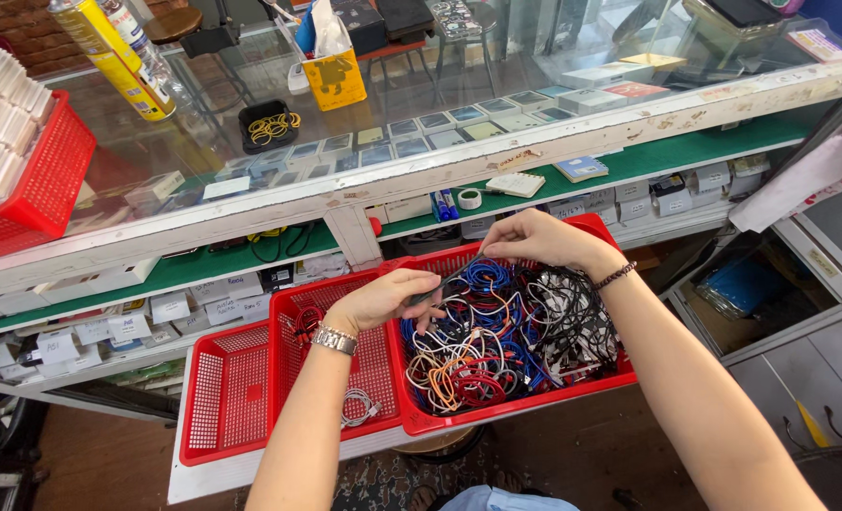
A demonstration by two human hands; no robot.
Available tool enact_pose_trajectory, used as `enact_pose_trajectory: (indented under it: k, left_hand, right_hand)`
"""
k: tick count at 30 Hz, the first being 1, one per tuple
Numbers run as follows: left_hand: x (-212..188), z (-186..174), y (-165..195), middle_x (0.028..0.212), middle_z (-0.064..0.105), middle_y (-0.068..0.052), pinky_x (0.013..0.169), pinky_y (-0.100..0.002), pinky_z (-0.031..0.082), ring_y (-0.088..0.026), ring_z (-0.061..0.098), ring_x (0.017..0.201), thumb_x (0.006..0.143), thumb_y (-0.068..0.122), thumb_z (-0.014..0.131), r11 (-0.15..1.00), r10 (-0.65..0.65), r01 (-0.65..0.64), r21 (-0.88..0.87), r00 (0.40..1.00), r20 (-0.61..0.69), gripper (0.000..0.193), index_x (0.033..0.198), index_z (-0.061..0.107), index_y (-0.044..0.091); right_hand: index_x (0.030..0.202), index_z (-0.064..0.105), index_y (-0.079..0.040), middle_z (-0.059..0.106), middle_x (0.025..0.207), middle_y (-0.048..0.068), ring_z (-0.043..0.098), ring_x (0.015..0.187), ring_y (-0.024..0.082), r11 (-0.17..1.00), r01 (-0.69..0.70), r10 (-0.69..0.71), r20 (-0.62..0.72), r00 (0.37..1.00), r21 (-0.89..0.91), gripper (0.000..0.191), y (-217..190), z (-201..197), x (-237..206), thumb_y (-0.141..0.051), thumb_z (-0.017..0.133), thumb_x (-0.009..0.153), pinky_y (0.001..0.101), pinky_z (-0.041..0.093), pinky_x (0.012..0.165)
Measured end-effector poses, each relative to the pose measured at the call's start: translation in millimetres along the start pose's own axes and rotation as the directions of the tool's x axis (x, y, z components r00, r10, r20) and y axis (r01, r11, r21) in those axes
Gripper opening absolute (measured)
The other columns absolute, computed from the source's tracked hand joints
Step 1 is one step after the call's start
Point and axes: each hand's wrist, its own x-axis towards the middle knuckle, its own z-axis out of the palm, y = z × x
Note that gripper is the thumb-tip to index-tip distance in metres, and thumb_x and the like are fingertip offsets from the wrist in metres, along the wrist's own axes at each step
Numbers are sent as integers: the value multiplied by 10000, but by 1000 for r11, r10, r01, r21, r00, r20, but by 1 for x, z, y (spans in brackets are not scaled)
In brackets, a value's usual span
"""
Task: The person coils cables one at a time, taking each loose cable from a large red basket, wrapping it into a loop by hand, and placing the coiled cable into a smaller red basket beside it. The person repeats this coiling and sorting process continuously across the counter.
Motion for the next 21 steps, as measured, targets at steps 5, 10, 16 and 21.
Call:
enact_pose_trajectory:
  k: [5,10,16,21]
  left_hand:
    - [6,-3,-16,609,403,100,1164,-525,462,-90,566,585,1138,281,500,747,399,-365,-556,915,-65,307,934,582,67]
    - [24,7,-19,627,444,67,1158,-512,474,-105,589,611,1130,234,472,605,426,-686,-404,708,-564,269,947,577,66]
    - [27,21,-18,811,737,-72,822,-420,575,-176,736,749,1044,291,414,898,247,-439,-39,573,-781,271,901,508,79]
    - [26,20,-29,804,706,-93,558,-304,519,-184,625,633,1079,302,457,949,309,-173,265,688,-657,303,968,557,38]
  right_hand:
    - [1106,765,-15,683,830,7,586,739,88,923,-45,108,-145,984,382,283,31,57,9,-254,663,995,249,493,685]
    - [1266,699,-37,678,874,9,579,750,74,614,31,219,-208,953,789,305,27,175,14,-171,590,1015,232,505,696]
    - [1170,603,37,696,1008,51,655,905,81,737,300,-23,-422,906,605,185,-14,199,4,-88,595,1033,228,560,808]
    - [1159,674,-30,697,970,81,661,818,142,982,126,-39,-512,858,137,201,-34,154,1,-122,681,980,298,565,743]
